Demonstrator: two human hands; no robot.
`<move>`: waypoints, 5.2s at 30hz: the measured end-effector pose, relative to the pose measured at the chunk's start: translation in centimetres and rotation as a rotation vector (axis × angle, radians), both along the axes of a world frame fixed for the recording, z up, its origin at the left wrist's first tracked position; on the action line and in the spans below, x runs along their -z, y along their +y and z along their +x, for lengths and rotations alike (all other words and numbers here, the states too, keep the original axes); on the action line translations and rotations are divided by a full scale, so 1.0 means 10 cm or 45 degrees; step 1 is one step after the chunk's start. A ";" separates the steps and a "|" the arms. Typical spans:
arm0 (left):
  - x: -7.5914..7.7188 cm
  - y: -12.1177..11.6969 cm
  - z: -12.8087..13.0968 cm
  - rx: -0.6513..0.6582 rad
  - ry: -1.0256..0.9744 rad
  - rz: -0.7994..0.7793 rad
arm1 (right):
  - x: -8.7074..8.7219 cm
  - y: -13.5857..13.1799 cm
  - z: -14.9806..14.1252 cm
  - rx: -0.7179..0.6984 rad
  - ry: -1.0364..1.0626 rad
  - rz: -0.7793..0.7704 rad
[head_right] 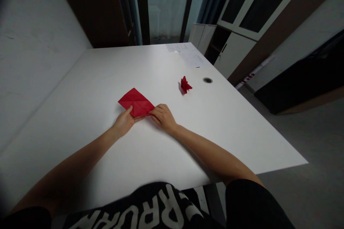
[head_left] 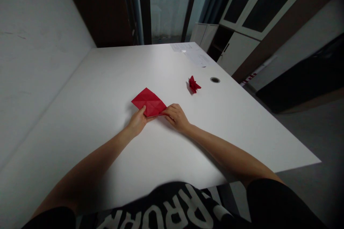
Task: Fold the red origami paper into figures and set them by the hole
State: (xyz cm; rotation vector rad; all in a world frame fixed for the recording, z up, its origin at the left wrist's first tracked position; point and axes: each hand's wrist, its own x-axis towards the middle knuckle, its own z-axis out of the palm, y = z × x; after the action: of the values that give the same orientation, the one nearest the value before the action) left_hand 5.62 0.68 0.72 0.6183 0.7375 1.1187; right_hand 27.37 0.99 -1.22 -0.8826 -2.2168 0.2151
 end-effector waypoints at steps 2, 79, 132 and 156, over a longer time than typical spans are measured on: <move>0.01 -0.02 0.01 0.018 0.029 0.015 | 0.01 0.01 -0.03 0.072 0.058 -0.062; 0.22 0.04 -0.03 0.179 0.332 0.346 | -0.01 -0.05 -0.09 -0.179 0.829 -1.093; 0.14 0.02 0.09 0.228 0.631 0.511 | -0.03 -0.06 -0.20 -0.156 0.757 -1.073; 0.24 -0.13 0.21 -0.068 0.805 0.614 | -0.13 -0.13 -0.20 0.386 0.219 -0.524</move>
State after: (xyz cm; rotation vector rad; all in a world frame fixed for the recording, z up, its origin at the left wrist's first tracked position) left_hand 7.71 -0.64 -1.67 1.4078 1.0290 1.1652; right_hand 25.35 -0.30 0.09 -1.3531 -1.8781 0.5917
